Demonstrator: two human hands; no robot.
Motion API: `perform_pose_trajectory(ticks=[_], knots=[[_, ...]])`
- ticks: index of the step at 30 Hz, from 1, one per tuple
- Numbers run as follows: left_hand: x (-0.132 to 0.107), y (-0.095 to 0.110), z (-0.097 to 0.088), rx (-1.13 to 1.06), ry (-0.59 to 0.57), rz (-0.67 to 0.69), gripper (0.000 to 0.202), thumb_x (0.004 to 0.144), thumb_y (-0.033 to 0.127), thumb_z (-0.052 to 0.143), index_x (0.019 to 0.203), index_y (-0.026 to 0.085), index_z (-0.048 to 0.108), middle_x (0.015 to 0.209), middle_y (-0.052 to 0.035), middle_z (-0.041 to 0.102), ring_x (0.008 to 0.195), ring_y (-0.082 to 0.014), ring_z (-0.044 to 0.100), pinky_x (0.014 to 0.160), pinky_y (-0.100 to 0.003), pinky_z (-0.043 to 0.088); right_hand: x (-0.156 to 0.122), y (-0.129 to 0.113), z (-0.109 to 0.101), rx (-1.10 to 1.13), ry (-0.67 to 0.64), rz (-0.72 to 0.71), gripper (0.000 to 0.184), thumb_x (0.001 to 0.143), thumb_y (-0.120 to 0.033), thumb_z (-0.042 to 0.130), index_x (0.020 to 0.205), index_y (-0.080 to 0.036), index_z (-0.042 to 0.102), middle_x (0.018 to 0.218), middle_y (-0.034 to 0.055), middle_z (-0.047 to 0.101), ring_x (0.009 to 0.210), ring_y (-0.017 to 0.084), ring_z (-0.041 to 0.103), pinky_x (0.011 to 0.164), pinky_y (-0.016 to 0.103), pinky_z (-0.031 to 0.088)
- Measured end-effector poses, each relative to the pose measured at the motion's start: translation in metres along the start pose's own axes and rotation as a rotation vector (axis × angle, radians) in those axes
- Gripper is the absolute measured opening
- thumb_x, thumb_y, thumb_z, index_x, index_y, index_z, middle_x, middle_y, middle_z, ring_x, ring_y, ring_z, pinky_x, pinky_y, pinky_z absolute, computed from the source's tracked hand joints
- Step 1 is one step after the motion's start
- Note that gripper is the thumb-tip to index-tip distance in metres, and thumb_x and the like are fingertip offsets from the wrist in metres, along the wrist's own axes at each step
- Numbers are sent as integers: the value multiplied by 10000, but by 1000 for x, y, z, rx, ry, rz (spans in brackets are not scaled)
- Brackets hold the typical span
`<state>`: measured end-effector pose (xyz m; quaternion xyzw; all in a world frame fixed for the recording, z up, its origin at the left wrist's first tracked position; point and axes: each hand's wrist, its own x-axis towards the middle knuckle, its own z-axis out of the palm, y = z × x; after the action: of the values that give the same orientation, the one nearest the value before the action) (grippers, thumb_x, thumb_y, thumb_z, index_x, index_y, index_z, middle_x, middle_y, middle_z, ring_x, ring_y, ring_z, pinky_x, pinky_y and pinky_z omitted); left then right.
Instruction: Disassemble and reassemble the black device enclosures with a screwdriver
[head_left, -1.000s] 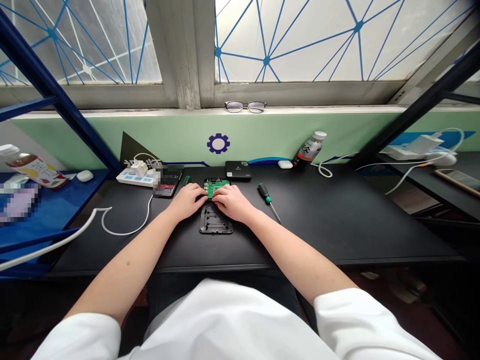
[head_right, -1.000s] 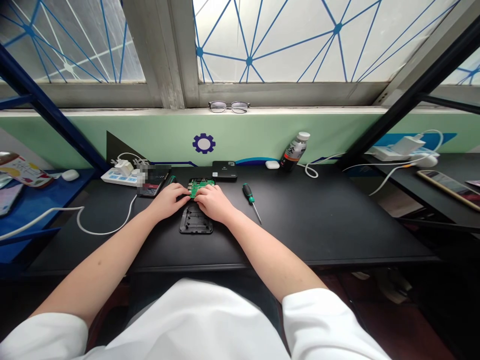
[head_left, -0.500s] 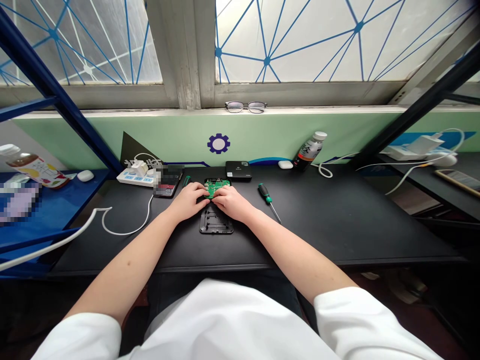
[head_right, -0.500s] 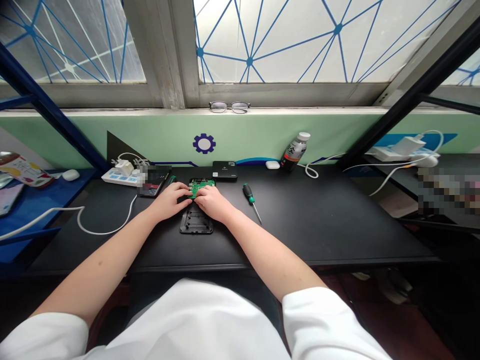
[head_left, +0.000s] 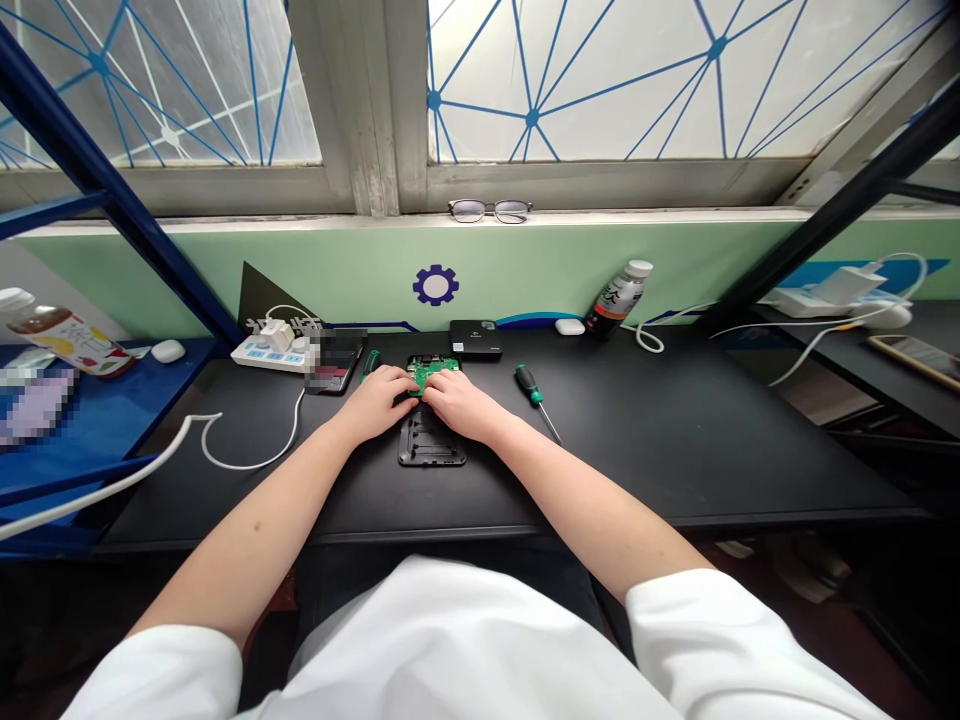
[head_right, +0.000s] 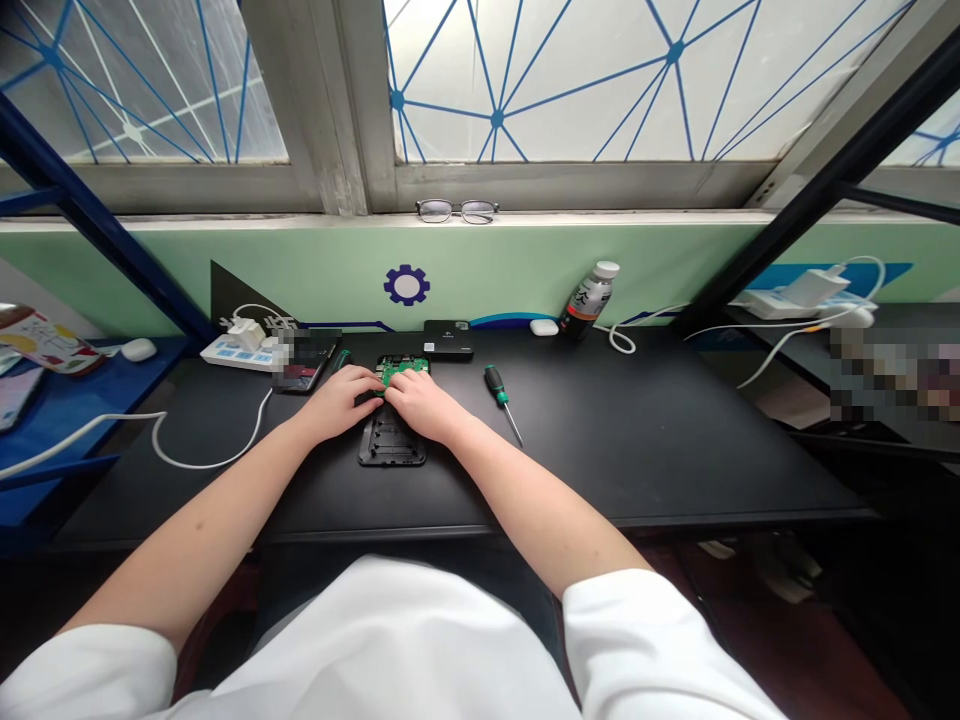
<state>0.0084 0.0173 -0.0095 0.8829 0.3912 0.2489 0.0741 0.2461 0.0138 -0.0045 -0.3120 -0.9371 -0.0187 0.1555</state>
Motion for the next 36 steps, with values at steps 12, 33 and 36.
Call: perform_pose_trajectory(ticks=[12,33,36], knots=[[0,2,0,-1,-7,-9,187,1009,283,649,1150,254,769,1197,-95,714,1176,-299,644,1075,-495,549,1,0,5,98,41,100,237,1094,-186,476,1024,-195,702,1068,113,684,996,254,523,864,373,338],[0,2,2,-62,-15,-90,230,975,319,639,1164,229,732,1179,-92,709,1160,-293,662,1061,-473,559,2,14,16,158,182,-77,256,1051,-151,561,1025,-170,815,1000,119,767,894,236,629,890,408,536],[0,1,2,-72,-18,-98,221,964,316,649,1147,221,730,1161,-91,716,1151,-292,670,1054,-467,560,3,16,19,167,187,-95,261,1047,-149,565,1027,-167,825,987,119,771,882,233,646,885,408,571]])
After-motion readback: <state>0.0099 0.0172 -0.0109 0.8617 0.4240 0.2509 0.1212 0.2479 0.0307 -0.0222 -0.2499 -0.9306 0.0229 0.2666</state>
